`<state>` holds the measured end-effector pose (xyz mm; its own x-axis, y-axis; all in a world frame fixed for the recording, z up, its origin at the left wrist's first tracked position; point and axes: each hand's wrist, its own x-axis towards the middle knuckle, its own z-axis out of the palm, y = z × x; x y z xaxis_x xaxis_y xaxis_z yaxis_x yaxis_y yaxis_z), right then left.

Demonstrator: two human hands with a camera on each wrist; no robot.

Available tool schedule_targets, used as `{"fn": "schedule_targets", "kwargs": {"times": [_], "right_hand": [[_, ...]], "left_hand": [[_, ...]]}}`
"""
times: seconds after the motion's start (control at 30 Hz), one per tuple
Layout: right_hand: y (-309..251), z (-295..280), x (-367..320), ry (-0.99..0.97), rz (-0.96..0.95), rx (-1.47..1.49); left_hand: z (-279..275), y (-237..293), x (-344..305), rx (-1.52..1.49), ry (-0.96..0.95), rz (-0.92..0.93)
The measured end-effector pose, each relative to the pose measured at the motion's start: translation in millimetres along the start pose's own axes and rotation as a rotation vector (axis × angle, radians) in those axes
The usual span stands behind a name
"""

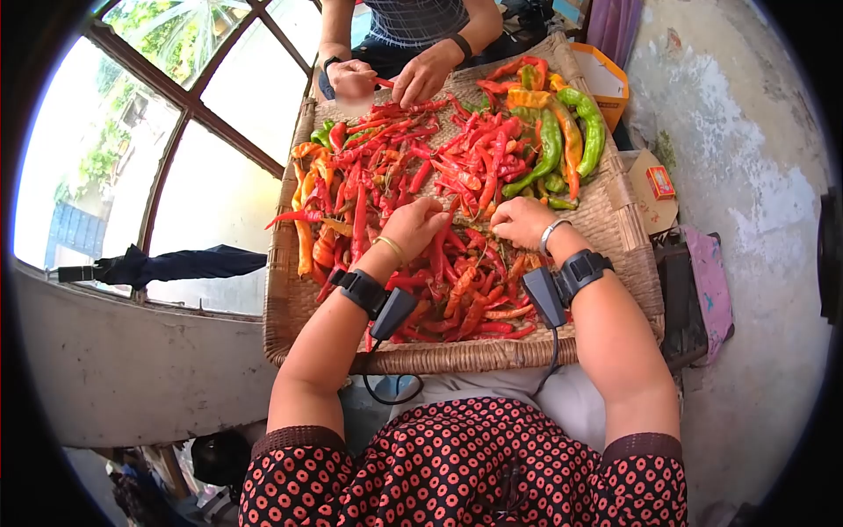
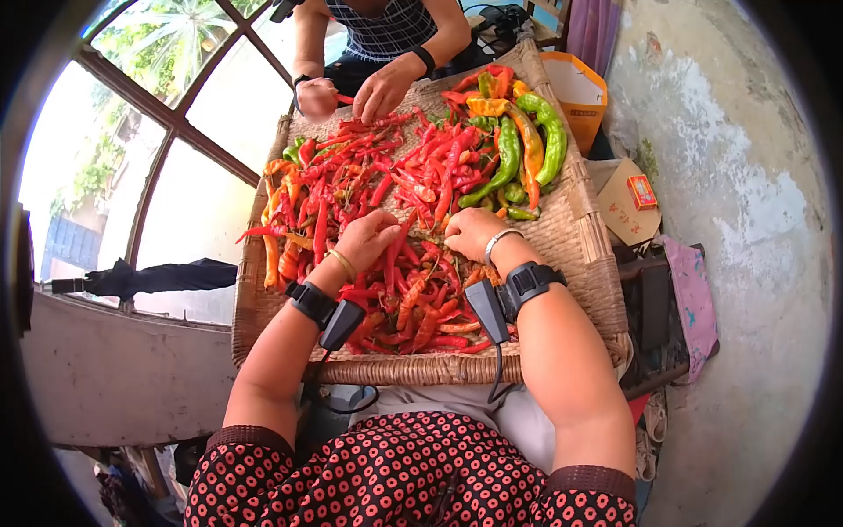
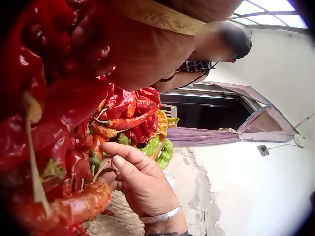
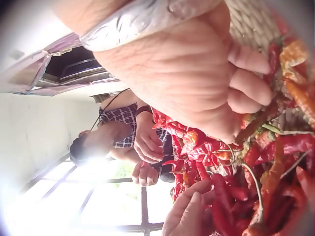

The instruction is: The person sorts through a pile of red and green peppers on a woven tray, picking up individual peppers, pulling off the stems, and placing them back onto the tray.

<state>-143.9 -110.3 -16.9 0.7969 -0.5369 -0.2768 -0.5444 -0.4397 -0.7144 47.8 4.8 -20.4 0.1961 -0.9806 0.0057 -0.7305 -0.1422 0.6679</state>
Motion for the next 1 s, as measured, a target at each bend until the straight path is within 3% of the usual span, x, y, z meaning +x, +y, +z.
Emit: {"fn": "schedule_targets", "kwargs": {"times": [0.1, 0.23, 0.3, 0.33, 0.37, 0.43, 0.5, 0.7, 0.77, 0.8, 0.87, 0.97, 1.0], "right_hand": [[-2, -1, -1, 0.008, -0.011, -0.02], [-4, 1, -1, 0.034, -0.047, 0.024], [-6, 1, -1, 0.017, -0.021, 0.149], [-8, 1, -1, 0.0, 0.002, 0.274], [-11, 1, -3, 0.0, 0.001, 0.273], [-20, 1, -6, -0.021, -0.068, 0.464], [-21, 1, -4, -0.059, -0.07, 0.563], [-27, 3, -8, -0.109, -0.075, 0.816], [-21, 7, -5, -0.223, -0.177, 0.821], [-19, 10, -5, -0.255, -0.138, 0.868], [-9, 13, 3, -0.23, -0.102, 0.811], [-25, -6, -6, -0.166, 0.053, 0.597], [-24, -6, -4, -0.033, 0.03, 0.637]], "left_hand": [[6, 8, -4, 0.154, -0.026, -0.054], [-2, 7, -2, 0.03, -0.047, -0.097], [-4, 1, 1, -0.595, 0.052, -0.051], [-15, 16, -2, -0.714, 0.006, -0.115], [-20, 25, -5, -0.714, 0.007, -0.114], [-25, 35, -9, -1.002, -0.111, -0.058], [-21, 37, -12, -1.035, -0.106, -0.066], [-18, 44, -17, -1.018, -0.349, 0.033], [-18, 51, -21, -0.993, -0.351, 0.066], [-19, 53, -23, -0.942, -0.413, 0.053], [-21, 55, -24, -0.871, -0.489, 0.045], [-26, 53, -26, -0.907, -0.443, -0.028], [-28, 54, -26, -0.947, -0.414, -0.021]]}}
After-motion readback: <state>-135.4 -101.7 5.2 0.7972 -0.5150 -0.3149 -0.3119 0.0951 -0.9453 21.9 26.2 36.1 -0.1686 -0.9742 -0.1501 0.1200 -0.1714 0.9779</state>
